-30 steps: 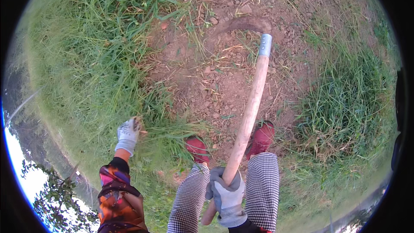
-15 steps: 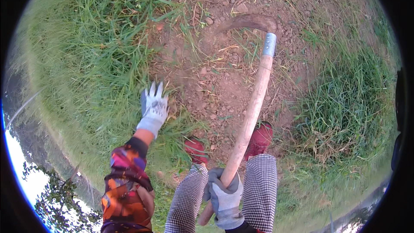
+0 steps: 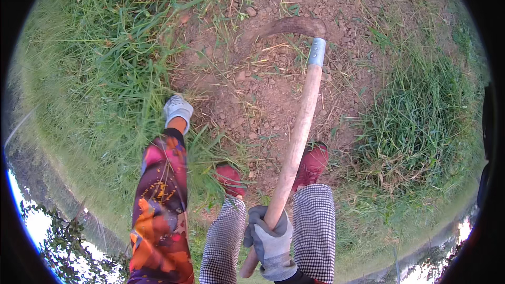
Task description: The person uses a hoe to loosen soil and remove weeds from a grassy area. They repeatedly strike the ground, pull up weeds by hand, and clear patches of vegetation.
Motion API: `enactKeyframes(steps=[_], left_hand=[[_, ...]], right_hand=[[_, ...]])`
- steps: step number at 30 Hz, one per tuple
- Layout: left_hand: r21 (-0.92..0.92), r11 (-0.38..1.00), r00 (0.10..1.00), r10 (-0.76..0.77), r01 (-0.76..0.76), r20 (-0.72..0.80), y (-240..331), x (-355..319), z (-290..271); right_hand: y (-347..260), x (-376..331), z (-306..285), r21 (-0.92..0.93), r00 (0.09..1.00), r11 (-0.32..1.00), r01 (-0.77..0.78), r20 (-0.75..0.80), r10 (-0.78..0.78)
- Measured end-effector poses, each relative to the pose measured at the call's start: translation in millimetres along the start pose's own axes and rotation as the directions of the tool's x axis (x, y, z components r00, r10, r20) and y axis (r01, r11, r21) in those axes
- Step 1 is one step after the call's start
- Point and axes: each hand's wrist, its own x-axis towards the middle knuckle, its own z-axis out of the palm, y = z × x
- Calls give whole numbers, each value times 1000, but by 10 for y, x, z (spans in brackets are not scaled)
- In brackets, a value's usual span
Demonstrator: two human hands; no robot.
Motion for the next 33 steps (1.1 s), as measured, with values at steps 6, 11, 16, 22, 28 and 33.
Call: enactKeyframes(steps=[6,11,16,22,28,33], left_hand=[[61,993,984,91,-102,150,17,-88,-245],[169,948,955,242,-271,170,161,-502,-428],[119,936,943,327,-331,54,-143,-754,-554],[232,903,932,338,-361,134,-882,-1083,-382],[146,920,930,368,-364,2,-1880,-1424,-285],[153,941,943,318,-301,-98,-2814,-2262,-182]], right_hand=[[54,-9,-63,-21,999,999,33,17,-32],[103,-12,-61,46,999,998,52,15,-52],[133,-23,-63,23,999,1000,15,40,-16],[117,-22,1,-16,995,996,91,48,-90],[115,-50,17,20,983,990,136,123,-138],[90,-71,18,21,991,994,108,80,-109]])
